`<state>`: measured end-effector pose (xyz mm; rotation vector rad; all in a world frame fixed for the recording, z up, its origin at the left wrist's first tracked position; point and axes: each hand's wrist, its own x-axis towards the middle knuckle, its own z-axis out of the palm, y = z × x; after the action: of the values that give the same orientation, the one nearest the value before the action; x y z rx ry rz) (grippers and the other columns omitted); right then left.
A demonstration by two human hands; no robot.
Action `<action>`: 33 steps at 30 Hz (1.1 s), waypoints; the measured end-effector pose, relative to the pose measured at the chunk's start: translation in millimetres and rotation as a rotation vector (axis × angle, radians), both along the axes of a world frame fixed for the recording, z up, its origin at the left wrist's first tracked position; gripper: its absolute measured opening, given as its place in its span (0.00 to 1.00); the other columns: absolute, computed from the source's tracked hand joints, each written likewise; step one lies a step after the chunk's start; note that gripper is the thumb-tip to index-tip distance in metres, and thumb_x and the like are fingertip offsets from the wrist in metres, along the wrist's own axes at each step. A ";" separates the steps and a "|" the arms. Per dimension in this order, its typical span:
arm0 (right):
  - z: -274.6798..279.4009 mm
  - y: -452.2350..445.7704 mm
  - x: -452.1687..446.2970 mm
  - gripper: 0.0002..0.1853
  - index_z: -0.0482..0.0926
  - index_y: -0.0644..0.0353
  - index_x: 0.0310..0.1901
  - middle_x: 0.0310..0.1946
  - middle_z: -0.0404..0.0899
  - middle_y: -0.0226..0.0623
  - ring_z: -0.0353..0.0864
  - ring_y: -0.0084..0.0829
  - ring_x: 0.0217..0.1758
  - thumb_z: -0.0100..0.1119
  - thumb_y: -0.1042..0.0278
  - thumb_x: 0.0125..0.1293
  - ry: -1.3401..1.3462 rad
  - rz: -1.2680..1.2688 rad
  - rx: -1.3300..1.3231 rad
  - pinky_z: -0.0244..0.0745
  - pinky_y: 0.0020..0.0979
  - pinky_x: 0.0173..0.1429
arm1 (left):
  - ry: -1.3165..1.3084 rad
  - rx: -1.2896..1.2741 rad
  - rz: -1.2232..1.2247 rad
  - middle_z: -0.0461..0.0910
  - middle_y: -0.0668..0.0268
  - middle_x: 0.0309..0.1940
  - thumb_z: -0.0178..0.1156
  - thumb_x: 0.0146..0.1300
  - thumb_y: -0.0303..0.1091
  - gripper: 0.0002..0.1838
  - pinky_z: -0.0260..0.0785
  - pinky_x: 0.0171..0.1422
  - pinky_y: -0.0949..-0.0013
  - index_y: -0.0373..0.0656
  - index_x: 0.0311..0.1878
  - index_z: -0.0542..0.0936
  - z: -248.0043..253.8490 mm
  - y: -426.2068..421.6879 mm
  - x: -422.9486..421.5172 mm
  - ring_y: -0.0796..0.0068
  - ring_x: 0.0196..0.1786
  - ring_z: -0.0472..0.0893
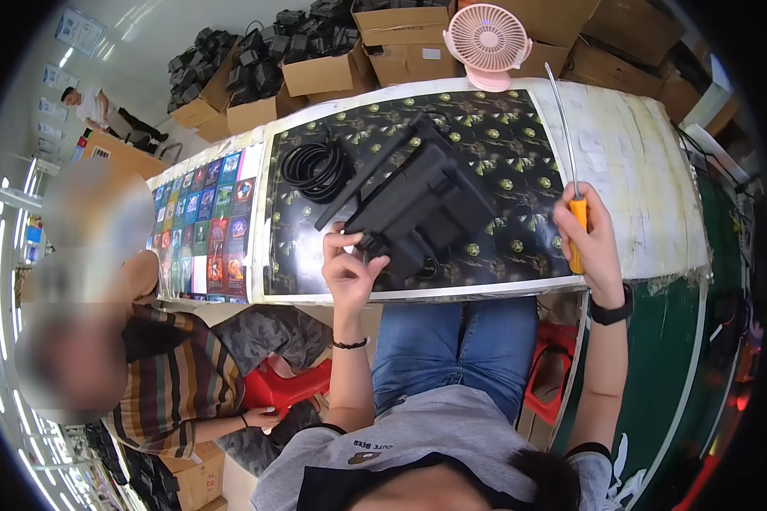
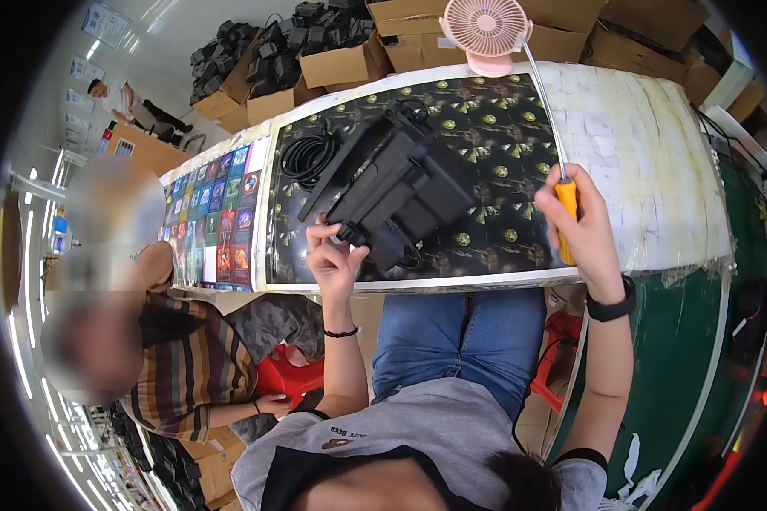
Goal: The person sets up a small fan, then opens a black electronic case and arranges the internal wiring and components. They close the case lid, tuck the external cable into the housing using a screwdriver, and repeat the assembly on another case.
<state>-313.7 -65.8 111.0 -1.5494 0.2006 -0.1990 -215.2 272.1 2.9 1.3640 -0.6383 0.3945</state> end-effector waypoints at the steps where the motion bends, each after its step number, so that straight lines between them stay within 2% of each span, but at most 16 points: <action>1: -6.0 0.6 3.8 0.09 0.71 0.54 0.47 0.37 0.78 0.27 0.71 0.11 0.28 0.60 0.69 0.71 -0.013 -0.037 0.044 0.65 0.15 0.24 | 0.020 -0.053 -0.076 0.75 0.74 0.54 0.76 0.45 0.16 0.22 0.64 0.72 0.56 0.49 0.13 0.72 -0.1 -1.2 -0.8 0.60 0.73 0.61; 4: -18.0 8.6 10.7 0.08 0.70 0.53 0.47 0.48 0.81 0.32 0.73 0.13 0.36 0.59 0.67 0.72 0.006 -0.075 0.057 0.68 0.15 0.27 | -0.075 -0.007 -0.203 0.76 0.75 0.53 0.77 0.44 0.18 0.22 0.63 0.72 0.55 0.53 0.12 0.75 5.1 -1.0 2.6 0.63 0.73 0.61; 5: -22.6 10.9 12.5 0.09 0.68 0.53 0.46 0.56 0.80 0.36 0.73 0.14 0.39 0.58 0.66 0.72 -0.014 -0.054 0.074 0.70 0.15 0.29 | -0.091 0.018 -0.228 0.76 0.76 0.52 0.78 0.43 0.21 0.22 0.61 0.73 0.54 0.58 0.11 0.76 5.9 -0.7 4.7 0.64 0.73 0.61; 6: -25.8 14.0 14.3 0.08 0.67 0.53 0.46 0.58 0.79 0.37 0.77 0.16 0.45 0.56 0.66 0.74 -0.058 -0.034 0.082 0.71 0.16 0.30 | -0.099 0.030 -0.274 0.77 0.75 0.52 0.78 0.43 0.21 0.22 0.61 0.73 0.54 0.58 0.10 0.76 8.6 -1.7 6.2 0.63 0.73 0.62; 10: -44.6 26.1 19.1 0.08 0.66 0.52 0.47 0.63 0.75 0.40 0.79 0.22 0.57 0.55 0.71 0.73 -0.177 -0.025 0.197 0.71 0.16 0.31 | -0.141 0.121 -0.388 0.78 0.74 0.49 0.79 0.40 0.21 0.22 0.60 0.73 0.55 0.59 0.09 0.76 22.8 -3.4 15.7 0.62 0.68 0.67; 12: -46.1 29.1 16.9 0.13 0.66 0.53 0.45 0.55 0.79 0.38 0.79 0.19 0.49 0.60 0.78 0.68 -0.179 -0.120 0.196 0.71 0.17 0.32 | -0.104 0.161 -0.409 0.79 0.74 0.47 0.79 0.39 0.20 0.23 0.60 0.72 0.55 0.58 0.08 0.75 24.8 -3.9 18.7 0.62 0.67 0.67; 13: -52.6 28.9 16.7 0.14 0.65 0.53 0.45 0.52 0.79 0.37 0.78 0.19 0.47 0.61 0.79 0.67 -0.177 -0.146 0.201 0.71 0.16 0.32 | -0.067 0.148 -0.361 0.76 0.70 0.51 0.80 0.38 0.26 0.21 0.60 0.72 0.55 0.56 0.21 0.73 24.1 -7.5 18.9 0.61 0.68 0.66; 14: -54.7 29.2 16.9 0.16 0.65 0.53 0.45 0.50 0.80 0.37 0.78 0.18 0.45 0.62 0.80 0.66 -0.177 -0.171 0.206 0.71 0.16 0.32 | -0.031 0.136 -0.311 0.73 0.65 0.55 0.81 0.37 0.32 0.26 0.59 0.73 0.55 0.54 0.33 0.70 23.6 -12.8 19.0 0.60 0.69 0.65; 15: -53.1 31.0 16.4 0.18 0.65 0.54 0.43 0.44 0.79 0.35 0.76 0.17 0.41 0.65 0.83 0.62 -0.208 -0.177 0.234 0.73 0.18 0.39 | 0.005 0.125 -0.260 0.71 0.61 0.59 0.82 0.37 0.38 0.36 0.58 0.74 0.55 0.51 0.46 0.68 23.2 -18.4 19.0 0.59 0.70 0.64; 17: -54.8 33.3 16.9 0.18 0.65 0.54 0.43 0.44 0.80 0.36 0.77 0.18 0.42 0.66 0.83 0.62 -0.283 -0.166 0.180 0.74 0.21 0.45 | 0.077 0.103 -0.155 0.66 0.52 0.67 0.85 0.35 0.50 0.59 0.57 0.75 0.55 0.47 0.71 0.62 22.0 -26.2 17.6 0.57 0.73 0.63; 19: -51.3 37.3 15.8 0.20 0.65 0.55 0.42 0.43 0.78 0.35 0.79 0.22 0.45 0.67 0.85 0.59 -0.310 -0.178 0.140 0.74 0.26 0.55 | 0.244 0.106 -0.202 0.61 0.53 0.71 0.83 0.39 0.52 0.61 0.57 0.75 0.57 0.45 0.74 0.58 21.3 -28.0 15.0 0.59 0.73 0.62; 21: -52.8 37.8 15.3 0.20 0.65 0.55 0.41 0.41 0.76 0.33 0.79 0.23 0.46 0.68 0.85 0.59 -0.331 -0.159 0.110 0.74 0.28 0.56 | 0.452 0.071 -0.337 0.52 0.53 0.77 0.78 0.46 0.56 0.64 0.55 0.77 0.58 0.42 0.79 0.50 30.2 -38.4 4.6 0.59 0.76 0.58; 26: -70.9 37.1 21.9 0.23 0.64 0.54 0.42 0.36 0.70 0.27 0.80 0.22 0.45 0.70 0.85 0.57 -0.506 -0.136 0.214 0.75 0.33 0.59 | 0.524 0.003 -0.377 0.49 0.53 0.78 0.74 0.51 0.53 0.61 0.53 0.78 0.56 0.42 0.80 0.46 33.2 -45.8 -7.5 0.58 0.78 0.55; 29: -62.8 38.7 17.6 0.23 0.64 0.52 0.43 0.35 0.70 0.24 0.79 0.19 0.44 0.69 0.84 0.59 -0.430 -0.217 0.158 0.77 0.27 0.52 | 0.465 0.099 -0.369 0.47 0.53 0.79 0.76 0.50 0.50 0.64 0.52 0.79 0.55 0.41 0.80 0.41 30.0 -43.4 -11.5 0.58 0.78 0.55; 32: -42.9 43.0 11.4 0.21 0.64 0.50 0.44 0.34 0.70 0.21 0.76 0.15 0.40 0.68 0.82 0.61 -0.177 -0.299 0.262 0.76 0.20 0.42 | 0.386 0.098 -0.305 0.47 0.54 0.78 0.78 0.49 0.46 0.67 0.52 0.78 0.56 0.40 0.80 0.38 26.2 -47.2 -24.2 0.58 0.77 0.56; 33: -37.7 44.0 10.5 0.18 0.65 0.48 0.44 0.33 0.70 0.20 0.73 0.12 0.35 0.65 0.78 0.66 -0.150 -0.303 0.270 0.69 0.16 0.34 | 0.333 0.154 -0.257 0.49 0.52 0.76 0.79 0.49 0.40 0.69 0.53 0.78 0.57 0.39 0.79 0.34 17.5 -44.4 -28.0 0.59 0.76 0.57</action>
<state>-303.3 -21.8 73.3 -1.2254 0.3301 -0.5050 -243.2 227.7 20.4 1.4311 -0.5644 -0.0906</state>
